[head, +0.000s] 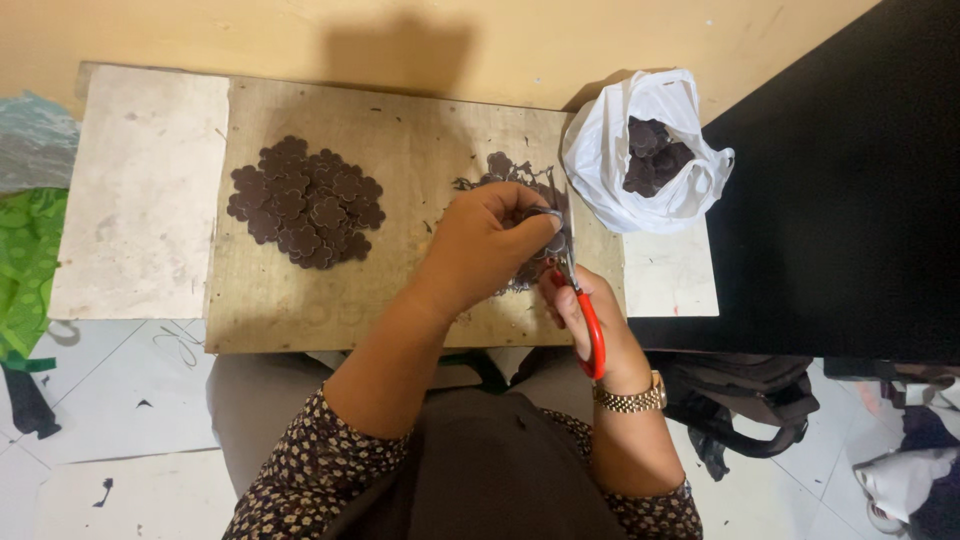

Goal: The person uses red-handled scissors to trim the edges of dark brown flower-shaped cutouts. They pick each piece from a pile on a wooden board, trim it, and place it back on the board. A white plastic bag containing additional pieces sits nearby.

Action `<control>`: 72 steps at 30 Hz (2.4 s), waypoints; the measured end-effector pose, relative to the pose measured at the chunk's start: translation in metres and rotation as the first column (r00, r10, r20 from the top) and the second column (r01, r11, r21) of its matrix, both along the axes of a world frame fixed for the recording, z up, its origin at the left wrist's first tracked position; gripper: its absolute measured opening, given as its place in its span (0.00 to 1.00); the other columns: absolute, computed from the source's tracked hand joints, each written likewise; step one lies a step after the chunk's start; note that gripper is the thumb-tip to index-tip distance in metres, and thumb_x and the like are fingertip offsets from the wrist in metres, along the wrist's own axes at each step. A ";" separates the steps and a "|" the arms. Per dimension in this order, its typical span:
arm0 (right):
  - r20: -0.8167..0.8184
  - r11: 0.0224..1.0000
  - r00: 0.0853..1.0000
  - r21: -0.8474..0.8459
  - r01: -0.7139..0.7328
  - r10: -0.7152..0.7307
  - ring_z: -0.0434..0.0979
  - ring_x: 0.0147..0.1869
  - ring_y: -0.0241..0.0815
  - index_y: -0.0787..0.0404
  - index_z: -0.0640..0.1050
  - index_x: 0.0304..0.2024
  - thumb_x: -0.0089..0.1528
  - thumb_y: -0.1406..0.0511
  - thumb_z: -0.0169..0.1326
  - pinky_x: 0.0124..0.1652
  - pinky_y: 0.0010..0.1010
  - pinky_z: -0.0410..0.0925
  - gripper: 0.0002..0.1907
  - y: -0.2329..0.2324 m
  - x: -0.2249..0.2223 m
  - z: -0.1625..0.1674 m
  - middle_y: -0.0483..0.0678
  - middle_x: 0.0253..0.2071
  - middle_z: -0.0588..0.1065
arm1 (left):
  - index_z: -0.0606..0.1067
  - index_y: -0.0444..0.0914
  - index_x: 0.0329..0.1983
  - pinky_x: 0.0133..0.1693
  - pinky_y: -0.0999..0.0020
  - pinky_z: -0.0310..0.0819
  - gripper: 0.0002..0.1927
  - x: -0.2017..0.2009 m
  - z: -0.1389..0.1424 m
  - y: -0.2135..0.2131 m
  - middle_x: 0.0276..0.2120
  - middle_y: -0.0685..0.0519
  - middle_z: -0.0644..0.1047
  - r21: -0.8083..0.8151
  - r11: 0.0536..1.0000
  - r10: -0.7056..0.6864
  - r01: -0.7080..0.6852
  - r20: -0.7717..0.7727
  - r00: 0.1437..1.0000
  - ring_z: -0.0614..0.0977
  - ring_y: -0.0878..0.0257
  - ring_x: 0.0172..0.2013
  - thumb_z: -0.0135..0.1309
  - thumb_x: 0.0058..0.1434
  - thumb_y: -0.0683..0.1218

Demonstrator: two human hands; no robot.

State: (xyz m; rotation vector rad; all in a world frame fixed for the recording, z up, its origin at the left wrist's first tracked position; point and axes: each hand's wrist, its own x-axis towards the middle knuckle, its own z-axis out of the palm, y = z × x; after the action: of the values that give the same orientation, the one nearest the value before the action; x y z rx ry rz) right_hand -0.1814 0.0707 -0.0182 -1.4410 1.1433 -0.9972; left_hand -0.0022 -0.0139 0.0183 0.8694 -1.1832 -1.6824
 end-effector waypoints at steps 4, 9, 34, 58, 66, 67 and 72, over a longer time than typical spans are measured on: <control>-0.036 0.999 0.999 0.032 0.015 -0.014 0.57 0.31 0.30 0.59 0.69 0.33 0.65 0.38 0.48 0.31 0.23 0.55 0.32 0.001 -0.003 -0.002 0.36 0.27 0.61 | 0.79 0.34 0.33 0.27 0.76 0.71 0.08 0.007 0.002 -0.001 0.24 0.57 0.79 -0.092 0.996 0.016 -0.001 0.162 0.987 0.76 0.74 0.25 0.61 0.57 0.44; -0.130 0.998 0.990 0.008 0.056 -0.055 0.58 0.31 0.29 0.58 0.70 0.32 0.66 0.39 0.48 0.31 0.22 0.56 0.31 0.002 -0.007 -0.008 0.36 0.27 0.62 | 0.80 0.34 0.34 0.28 0.76 0.71 0.08 0.009 -0.002 -0.004 0.24 0.58 0.79 -0.144 0.989 0.014 0.015 0.204 0.979 0.76 0.74 0.25 0.61 0.57 0.44; 0.017 0.985 0.987 -0.052 0.163 -0.163 0.62 0.28 0.31 0.62 0.71 0.40 0.70 0.42 0.40 0.28 0.23 0.59 0.30 0.001 0.012 -0.015 0.41 0.27 0.64 | 0.78 0.32 0.37 0.33 0.77 0.73 0.08 -0.025 -0.021 0.002 0.28 0.55 0.80 0.014 0.996 0.092 -0.091 -0.131 0.987 0.78 0.73 0.29 0.59 0.62 0.44; -0.005 0.991 0.991 -0.001 0.131 -0.131 0.62 0.29 0.30 0.60 0.71 0.39 0.68 0.41 0.44 0.29 0.23 0.60 0.29 0.001 0.007 -0.016 0.38 0.28 0.63 | 0.79 0.32 0.38 0.33 0.76 0.74 0.09 -0.008 -0.009 0.001 0.28 0.56 0.81 -0.173 0.979 0.122 -0.107 0.082 0.989 0.78 0.73 0.29 0.58 0.63 0.44; -0.024 0.986 0.986 -0.027 0.167 -0.167 0.61 0.28 0.30 0.60 0.69 0.35 0.68 0.40 0.44 0.28 0.23 0.59 0.30 -0.003 0.009 -0.020 0.39 0.27 0.64 | 0.80 0.33 0.44 0.31 0.77 0.71 0.11 -0.008 -0.001 0.005 0.28 0.58 0.80 -0.149 0.983 0.115 -0.107 0.048 0.992 0.76 0.75 0.29 0.57 0.63 0.45; -0.035 0.983 0.983 -0.037 0.177 -0.179 0.61 0.27 0.30 0.60 0.69 0.35 0.68 0.40 0.44 0.28 0.23 0.59 0.30 -0.003 0.010 -0.021 0.39 0.27 0.64 | 0.80 0.33 0.43 0.30 0.76 0.71 0.11 -0.008 -0.001 0.005 0.27 0.57 0.79 -0.111 0.989 0.106 -0.098 0.066 0.992 0.75 0.74 0.27 0.56 0.63 0.45; -0.008 0.985 0.985 -0.030 0.171 -0.171 0.61 0.27 0.30 0.60 0.70 0.35 0.68 0.41 0.44 0.28 0.23 0.58 0.30 -0.004 0.008 -0.026 0.39 0.27 0.64 | 0.80 0.34 0.46 0.31 0.78 0.71 0.11 -0.011 -0.006 0.002 0.28 0.59 0.79 -0.102 0.990 0.098 -0.097 0.002 0.995 0.75 0.75 0.29 0.56 0.63 0.44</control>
State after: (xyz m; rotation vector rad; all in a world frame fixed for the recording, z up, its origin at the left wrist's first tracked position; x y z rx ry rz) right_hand -0.1739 0.0665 -0.0443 -1.3900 1.2823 -1.1304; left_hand -0.0128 -0.0117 0.0122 0.8565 -1.2017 -1.5281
